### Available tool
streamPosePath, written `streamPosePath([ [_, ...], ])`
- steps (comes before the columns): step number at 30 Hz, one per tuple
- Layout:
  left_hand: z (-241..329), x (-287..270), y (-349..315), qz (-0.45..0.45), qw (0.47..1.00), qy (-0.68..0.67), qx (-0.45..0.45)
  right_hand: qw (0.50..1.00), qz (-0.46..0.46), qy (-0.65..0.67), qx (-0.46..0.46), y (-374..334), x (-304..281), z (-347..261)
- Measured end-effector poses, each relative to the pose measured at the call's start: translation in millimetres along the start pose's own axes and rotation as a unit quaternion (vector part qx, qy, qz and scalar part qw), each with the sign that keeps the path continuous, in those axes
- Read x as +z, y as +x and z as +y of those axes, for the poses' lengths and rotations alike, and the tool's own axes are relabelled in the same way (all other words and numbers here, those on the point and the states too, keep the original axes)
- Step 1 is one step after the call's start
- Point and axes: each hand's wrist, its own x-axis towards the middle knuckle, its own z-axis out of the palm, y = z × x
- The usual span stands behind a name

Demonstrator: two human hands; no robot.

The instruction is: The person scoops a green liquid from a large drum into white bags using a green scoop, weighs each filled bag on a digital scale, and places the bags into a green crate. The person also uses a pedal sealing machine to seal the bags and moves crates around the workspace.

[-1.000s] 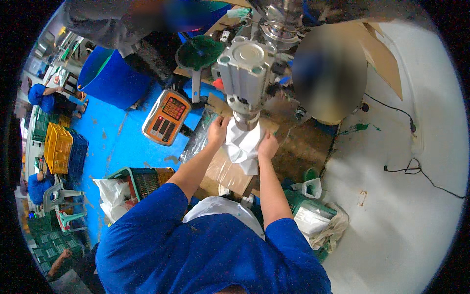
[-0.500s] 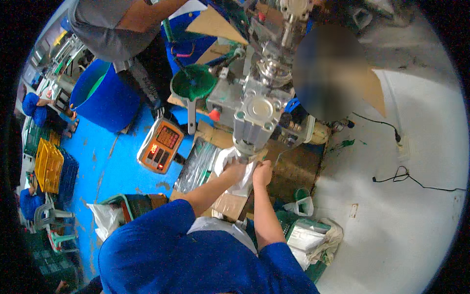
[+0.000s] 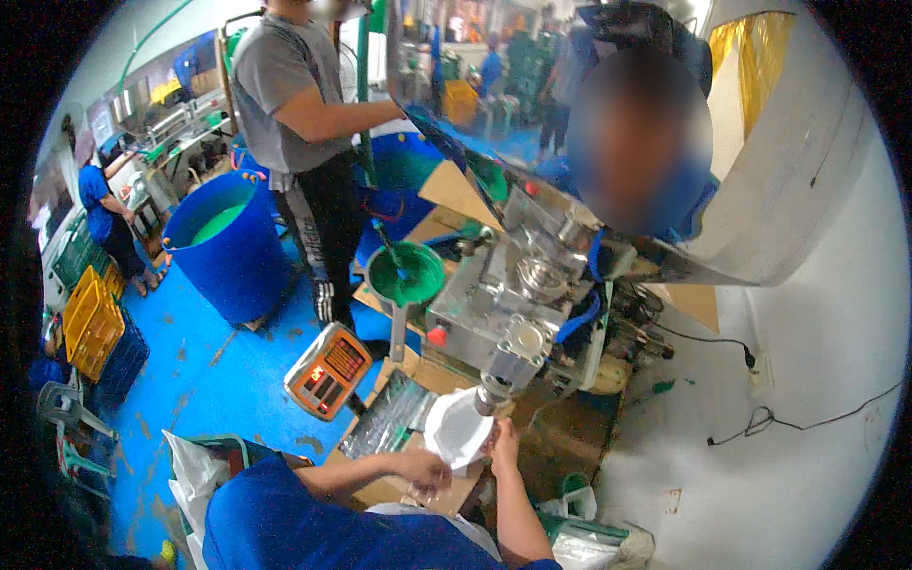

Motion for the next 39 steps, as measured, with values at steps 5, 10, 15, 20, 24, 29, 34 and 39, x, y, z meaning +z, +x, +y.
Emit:
streamPosePath([
  [5, -58.2, 71.1, -17.9, -0.064, 0.992, -0.112, 0.014, 0.998, -0.046, 0.041, 0.002, 1.7, -11.4, 4.0],
  [10, -144.2, 139.3, -29.4, 0.065, 0.988, -0.133, 0.04, 0.994, -0.075, 0.081, 0.018, 3.0, -18.9, 4.2],
  [15, -223.4, 178.1, -82.3, 0.199, 0.969, -0.095, -0.109, 0.991, -0.112, 0.071, 0.012, 6.5, -24.7, 3.7],
  [20, -256.5, 193.6, -137.6, 0.422, 0.838, -0.094, -0.332, 0.996, -0.085, 0.035, -0.009, 7.2, -36.9, 17.3],
  [24, -225.4, 177.8, -138.2, 0.415, 0.818, -0.08, -0.389, 0.993, -0.082, -0.039, 0.07, -32.6, -69.7, 67.8],
  [29, -156.7, 158.0, -69.7, 0.373, 0.904, -0.093, -0.185, 0.826, -0.375, -0.324, 0.268, -109.2, -154.8, 157.3],
  [34, -155.2, 206.5, -47.7, 0.22, 0.962, -0.149, -0.057, 0.534, -0.42, -0.701, 0.219, -104.2, -174.7, 153.5],
  [39, -223.8, 195.2, -132.7, 0.257, 0.928, 0.048, -0.264, 0.514, -0.51, -0.67, -0.162, -118.9, -55.8, 64.8],
])
